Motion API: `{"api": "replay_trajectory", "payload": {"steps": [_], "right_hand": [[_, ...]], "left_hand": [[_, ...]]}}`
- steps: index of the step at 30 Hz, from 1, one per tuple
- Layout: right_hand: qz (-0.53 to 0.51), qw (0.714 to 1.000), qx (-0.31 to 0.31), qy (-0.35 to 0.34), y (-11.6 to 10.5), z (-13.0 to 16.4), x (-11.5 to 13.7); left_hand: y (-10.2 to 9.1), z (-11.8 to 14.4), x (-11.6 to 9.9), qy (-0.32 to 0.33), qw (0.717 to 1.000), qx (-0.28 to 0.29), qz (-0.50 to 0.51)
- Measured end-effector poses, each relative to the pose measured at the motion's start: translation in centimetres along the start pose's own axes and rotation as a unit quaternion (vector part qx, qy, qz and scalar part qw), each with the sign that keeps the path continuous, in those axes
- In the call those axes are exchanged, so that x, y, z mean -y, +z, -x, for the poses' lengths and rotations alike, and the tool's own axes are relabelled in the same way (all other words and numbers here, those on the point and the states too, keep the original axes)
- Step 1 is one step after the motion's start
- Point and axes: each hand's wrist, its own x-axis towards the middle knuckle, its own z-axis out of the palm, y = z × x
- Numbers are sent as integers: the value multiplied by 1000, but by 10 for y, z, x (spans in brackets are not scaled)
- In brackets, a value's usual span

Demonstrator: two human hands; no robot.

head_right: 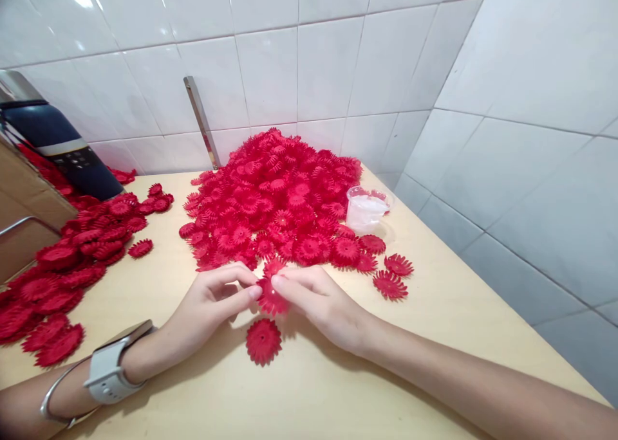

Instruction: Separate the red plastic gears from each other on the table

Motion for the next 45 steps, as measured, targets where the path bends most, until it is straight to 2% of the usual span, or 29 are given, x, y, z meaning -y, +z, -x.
{"api": "replay_trajectory", "payload": {"steps": [3,8,13,32,45], "right_hand": [[2,999,-41,2,0,0,0],[8,998,-65,-1,1,-1,1],[-2,997,-73,1,1,-1,2],[-9,997,-82,7,1,-2,1],[-1,995,-95,11,1,-1,1]], "left_hand": [[0,1,-2,-3,1000,-2,8],[-1,1,-2,-4,1000,7,28],[-1,-1,1,-11,998,11,57],[-2,0,-1,-21,999,7,46],[-2,0,-1,-29,996,12,78]]}}
